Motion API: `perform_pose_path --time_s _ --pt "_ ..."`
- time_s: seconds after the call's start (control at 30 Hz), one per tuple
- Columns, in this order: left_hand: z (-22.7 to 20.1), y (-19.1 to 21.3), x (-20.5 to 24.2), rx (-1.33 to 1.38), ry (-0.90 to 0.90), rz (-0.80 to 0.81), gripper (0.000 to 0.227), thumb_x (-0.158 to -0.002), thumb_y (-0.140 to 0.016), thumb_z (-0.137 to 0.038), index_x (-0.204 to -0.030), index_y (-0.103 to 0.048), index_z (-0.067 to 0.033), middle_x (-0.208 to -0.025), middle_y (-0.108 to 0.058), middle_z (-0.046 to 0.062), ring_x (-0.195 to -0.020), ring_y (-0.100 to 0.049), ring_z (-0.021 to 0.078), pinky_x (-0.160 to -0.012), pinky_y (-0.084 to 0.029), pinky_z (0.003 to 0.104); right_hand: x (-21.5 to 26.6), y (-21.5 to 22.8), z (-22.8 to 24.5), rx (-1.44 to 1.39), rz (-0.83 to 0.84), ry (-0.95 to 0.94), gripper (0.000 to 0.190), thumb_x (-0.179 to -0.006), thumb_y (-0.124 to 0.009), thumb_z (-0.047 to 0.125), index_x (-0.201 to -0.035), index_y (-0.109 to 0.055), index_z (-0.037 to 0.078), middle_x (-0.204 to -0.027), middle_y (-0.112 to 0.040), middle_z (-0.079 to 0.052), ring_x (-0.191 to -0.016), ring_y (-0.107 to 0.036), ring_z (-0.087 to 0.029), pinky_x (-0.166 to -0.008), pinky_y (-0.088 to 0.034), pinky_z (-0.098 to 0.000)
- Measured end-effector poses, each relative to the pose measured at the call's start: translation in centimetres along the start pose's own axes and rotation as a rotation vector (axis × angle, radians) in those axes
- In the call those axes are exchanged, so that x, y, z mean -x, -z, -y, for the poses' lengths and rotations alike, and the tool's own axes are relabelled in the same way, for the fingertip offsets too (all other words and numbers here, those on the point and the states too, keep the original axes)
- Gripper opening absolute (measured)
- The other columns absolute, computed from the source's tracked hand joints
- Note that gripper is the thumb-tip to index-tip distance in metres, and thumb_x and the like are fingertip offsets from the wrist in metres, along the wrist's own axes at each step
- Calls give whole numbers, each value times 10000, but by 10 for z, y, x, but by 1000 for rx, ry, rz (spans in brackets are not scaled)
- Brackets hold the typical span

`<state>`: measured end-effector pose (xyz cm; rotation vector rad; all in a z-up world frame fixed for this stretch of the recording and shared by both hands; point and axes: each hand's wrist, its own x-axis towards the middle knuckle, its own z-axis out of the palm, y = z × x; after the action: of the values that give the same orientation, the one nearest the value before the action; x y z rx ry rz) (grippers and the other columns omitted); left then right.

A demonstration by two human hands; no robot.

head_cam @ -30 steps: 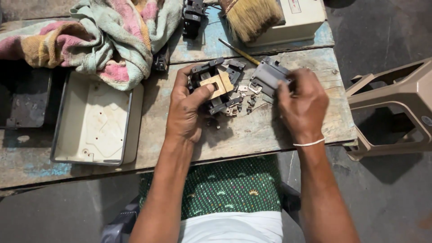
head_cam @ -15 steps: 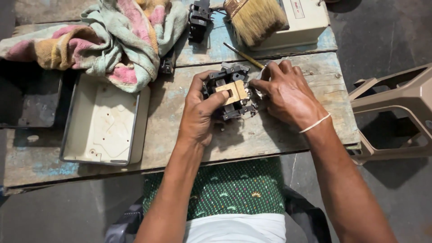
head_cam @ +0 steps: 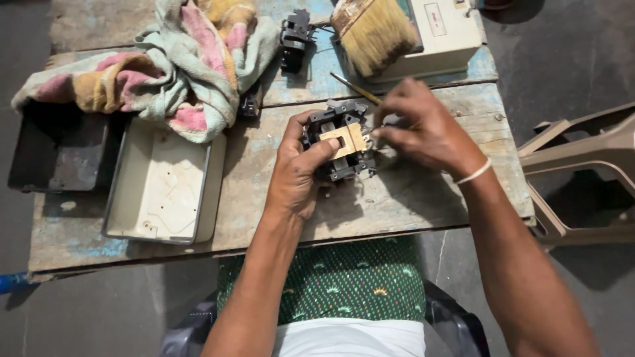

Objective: Disassemble and inspect the internal parts of an electrical contactor or relay component.

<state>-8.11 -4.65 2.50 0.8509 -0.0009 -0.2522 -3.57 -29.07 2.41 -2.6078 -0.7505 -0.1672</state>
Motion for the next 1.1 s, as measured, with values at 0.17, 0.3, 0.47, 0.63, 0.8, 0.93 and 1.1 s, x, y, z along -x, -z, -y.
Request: perform_pose_path --time_s 0.17,0.3,0.47,0.63,0.8,0.93,1.1 --pt "-4 -1 1 36 53 -3 479 -844 -708 -45 -1286 -528 -78 -1039 -665 108 -822 -704 200 -595 -623 348 16 29 40 -566 -280 -257 127 -953 -775 202 -1013 -703 116 -981 -661 -19 -867 -657 -125 -749 -585 -250" --pt "-5 -2 2 30 114 20 472 -857 -692 -74 -1299 -527 -93 -1010 -683 104 -804 -707 198 -527 -592 327 21 23 60 -618 -469 -17 48 -1049 -745 110 -1084 -712 104 -986 -708 -31 -844 -702 -107 -751 -629 -230" --pt "-10 -1 5 53 142 42 480 -855 -699 -80 -1300 -521 -109 -1003 -687 82 -799 -700 183 -517 -579 315 9 28 94 -109 -517 232 171 -911 -852 60 -1051 -754 60 -1019 -694 -96 -884 -712 -173 -739 -599 -267" --pt "-5 10 8 58 149 49 497 -870 -717 -80 -1326 -521 -101 -1010 -673 52 -822 -689 152 -538 -564 311 8 34 96 -115 -391 269 221 -873 -836 83 -1079 -757 76 -1129 -679 -148 -1000 -718 -214 -852 -632 -296" --pt "-5 12 8 59 132 62 534 -868 -724 -72 -1352 -501 -85 -1041 -683 64 -887 -696 165 -670 -616 316 7 38 96 -135 -225 240 203 -831 -823 91 -1026 -767 93 -1179 -729 -109 -1081 -731 -250 -930 -617 -361" --pt "-5 12 10 0 134 49 553 -852 -736 -97 -1353 -503 -91 -993 -661 79 -819 -670 178 -571 -571 329 5 36 114 -116 -272 199 243 -838 -858 143 -1048 -770 59 -1170 -723 -134 -1073 -726 -266 -917 -614 -359" --pt "4 23 7 16 67 74 585 -874 -793 -99 -1385 -510 -60 -1093 -645 85 -943 -679 173 -752 -630 302 6 32 120 -89 -290 141 287 -866 -819 100 -1121 -712 22 -1181 -713 -163 -1096 -719 -284 -922 -607 -352"
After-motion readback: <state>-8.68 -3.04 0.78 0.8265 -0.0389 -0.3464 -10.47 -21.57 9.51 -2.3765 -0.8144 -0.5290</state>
